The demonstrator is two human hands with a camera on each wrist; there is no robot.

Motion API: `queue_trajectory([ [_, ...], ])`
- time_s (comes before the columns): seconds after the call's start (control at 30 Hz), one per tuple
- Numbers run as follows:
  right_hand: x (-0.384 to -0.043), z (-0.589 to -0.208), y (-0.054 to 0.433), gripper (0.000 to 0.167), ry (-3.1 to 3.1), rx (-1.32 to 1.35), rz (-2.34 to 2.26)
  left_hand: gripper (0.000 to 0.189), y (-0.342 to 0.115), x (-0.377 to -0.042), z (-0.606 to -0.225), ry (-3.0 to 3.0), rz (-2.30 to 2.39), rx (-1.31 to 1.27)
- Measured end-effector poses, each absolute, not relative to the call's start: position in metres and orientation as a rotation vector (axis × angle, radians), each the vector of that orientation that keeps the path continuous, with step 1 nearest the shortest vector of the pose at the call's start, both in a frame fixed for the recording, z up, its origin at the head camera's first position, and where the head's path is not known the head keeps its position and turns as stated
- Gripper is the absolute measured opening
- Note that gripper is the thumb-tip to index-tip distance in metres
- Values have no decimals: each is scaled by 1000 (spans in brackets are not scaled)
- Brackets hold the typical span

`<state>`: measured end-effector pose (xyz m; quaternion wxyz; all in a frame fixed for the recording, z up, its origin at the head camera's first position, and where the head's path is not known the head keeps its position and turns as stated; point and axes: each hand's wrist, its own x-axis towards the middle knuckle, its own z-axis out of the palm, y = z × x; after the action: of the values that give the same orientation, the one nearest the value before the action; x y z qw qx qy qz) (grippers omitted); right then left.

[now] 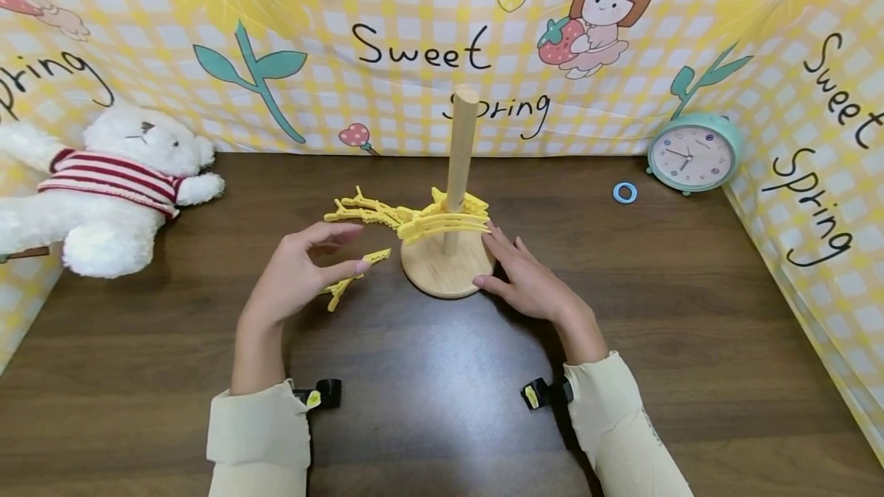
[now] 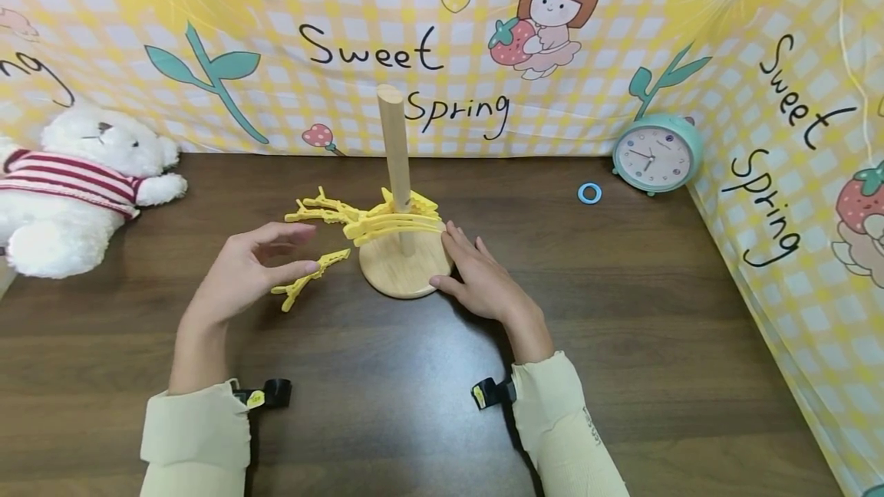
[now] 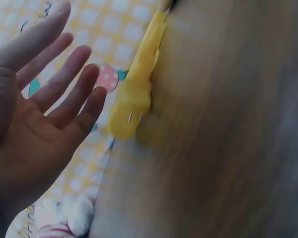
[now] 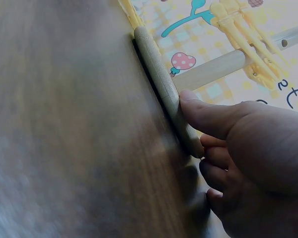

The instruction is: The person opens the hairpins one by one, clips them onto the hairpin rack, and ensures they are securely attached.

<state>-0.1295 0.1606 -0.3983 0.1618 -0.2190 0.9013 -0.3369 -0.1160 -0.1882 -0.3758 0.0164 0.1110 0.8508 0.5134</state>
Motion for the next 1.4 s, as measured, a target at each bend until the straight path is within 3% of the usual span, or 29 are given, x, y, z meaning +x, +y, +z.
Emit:
queue_trajectory([
  [0.57, -130, -398, 161, 74, 2570, -650, -969, 73, -234, -108, -391, 2495, 1317, 356],
  [0.93, -129, -399, 161, 72, 2565, -649, -979, 48, -235, -110, -397, 2596, 1294, 196],
  [1.4, -129, -399, 161, 73, 2569, -624, -970, 43, -232, -110, -396, 2650, 1242, 213],
])
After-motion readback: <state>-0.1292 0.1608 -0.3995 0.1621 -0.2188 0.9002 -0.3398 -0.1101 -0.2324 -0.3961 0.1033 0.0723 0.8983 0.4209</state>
